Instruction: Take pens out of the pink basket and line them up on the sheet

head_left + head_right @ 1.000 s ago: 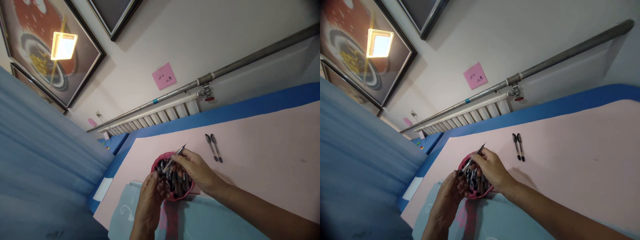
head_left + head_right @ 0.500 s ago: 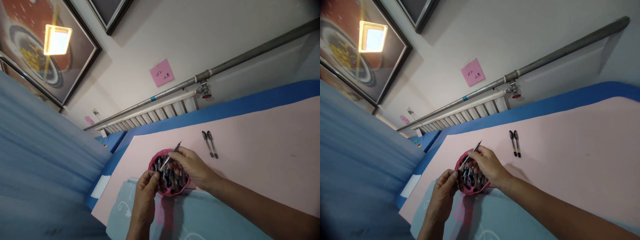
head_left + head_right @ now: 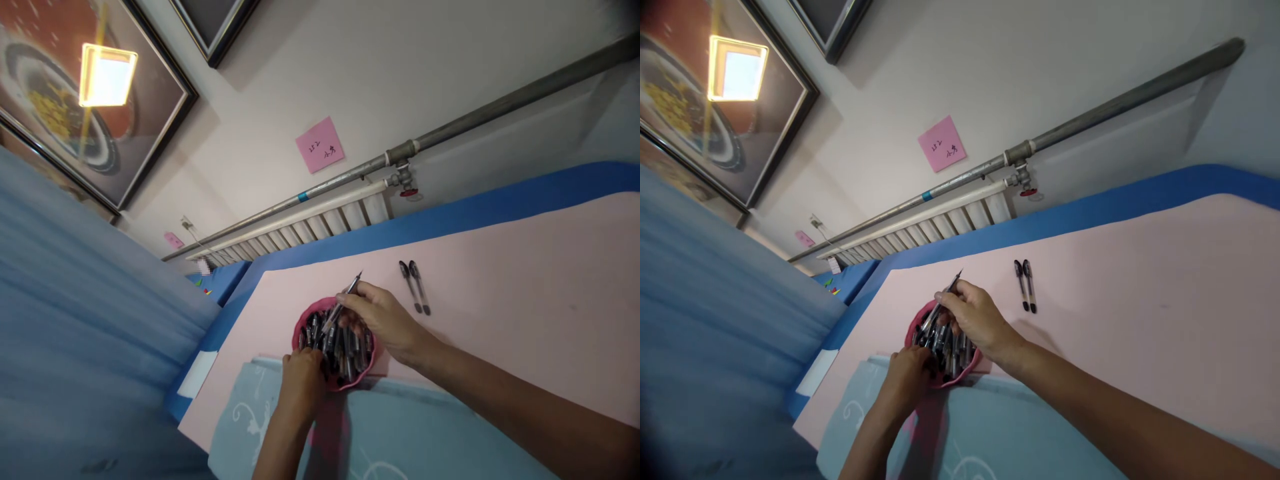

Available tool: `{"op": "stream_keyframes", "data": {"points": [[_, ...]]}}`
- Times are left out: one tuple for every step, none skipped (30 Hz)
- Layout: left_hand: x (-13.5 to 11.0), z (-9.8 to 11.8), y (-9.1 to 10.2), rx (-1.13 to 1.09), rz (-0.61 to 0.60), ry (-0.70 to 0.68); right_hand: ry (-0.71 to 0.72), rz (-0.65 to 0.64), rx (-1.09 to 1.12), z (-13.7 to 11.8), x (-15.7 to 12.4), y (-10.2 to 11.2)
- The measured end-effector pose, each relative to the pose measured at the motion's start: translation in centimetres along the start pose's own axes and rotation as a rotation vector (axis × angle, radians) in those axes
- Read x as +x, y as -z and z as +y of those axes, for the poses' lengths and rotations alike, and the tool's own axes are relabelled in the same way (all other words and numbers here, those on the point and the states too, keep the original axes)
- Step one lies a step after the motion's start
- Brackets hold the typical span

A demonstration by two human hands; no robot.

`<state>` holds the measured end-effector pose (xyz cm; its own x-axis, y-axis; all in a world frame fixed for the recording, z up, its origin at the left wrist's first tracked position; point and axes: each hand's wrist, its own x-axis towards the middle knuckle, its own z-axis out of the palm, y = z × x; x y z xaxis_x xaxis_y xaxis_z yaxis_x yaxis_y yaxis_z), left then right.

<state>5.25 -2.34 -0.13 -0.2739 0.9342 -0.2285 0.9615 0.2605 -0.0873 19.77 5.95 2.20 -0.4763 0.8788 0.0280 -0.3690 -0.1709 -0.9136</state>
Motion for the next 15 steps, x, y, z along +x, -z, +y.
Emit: {"op": "stream_keyframes", "data": {"points": [[0.2, 0.1, 0.1, 0.027, -0.022, -0.004, -0.001, -0.006, -0.002, 0.0, 0.0, 0.0], [0.3, 0.1, 0.2, 0.045, -0.037, -0.008, -0.001, -0.011, -0.006, 0.0, 0.0, 0.0], [0.4, 0.2, 0.3, 0.055, -0.047, -0.013, 0.000, -0.015, -0.012, 0.0, 0.0, 0.0], [0.5, 0.2, 0.5, 0.059, -0.056, -0.019, 0.000, -0.017, -0.017, 0.0, 0.0, 0.1], [0.6, 0.3, 0.7, 0.059, -0.066, -0.029, 0.000, -0.018, -0.024, 0.0, 0.0, 0.1], [0.8, 0.4, 0.9, 0.058, -0.078, -0.039, 0.000, -0.018, -0.032, 0.1, 0.0, 0.1], [0.9, 0.5, 1.1, 0.056, -0.089, -0.049, 0.000, -0.017, -0.037, 0.1, 0.0, 0.1], [1.1, 0.6, 1.3, 0.050, -0.098, -0.057, 0.001, -0.015, -0.039, 0.1, 0.1, 0.1], [1.2, 0.7, 1.5, 0.042, -0.106, -0.062, 0.002, -0.015, -0.039, 0.1, 0.1, 0.1], [1.4, 0.8, 1.7, 0.030, -0.110, -0.065, 0.004, -0.013, -0.036, 0.0, 0.1, 0.1], [1.5, 1.0, 1.8, 0.011, -0.111, -0.065, 0.007, -0.011, -0.034, 0.0, 0.1, 0.1], [1.6, 1.0, 1.8, -0.012, -0.103, -0.064, 0.010, -0.010, -0.033, 0.0, 0.1, 0.1], [1.6, 1.0, 1.9, -0.041, -0.088, -0.064, 0.013, -0.009, -0.036, -0.1, 0.1, 0.1], [1.6, 0.9, 1.9, -0.072, -0.067, -0.065, 0.014, -0.009, -0.043, -0.1, 0.1, 0.2], [1.5, 0.7, 1.9, -0.106, -0.041, -0.068, 0.016, -0.010, -0.053, -0.1, 0.2, 0.2]]}}
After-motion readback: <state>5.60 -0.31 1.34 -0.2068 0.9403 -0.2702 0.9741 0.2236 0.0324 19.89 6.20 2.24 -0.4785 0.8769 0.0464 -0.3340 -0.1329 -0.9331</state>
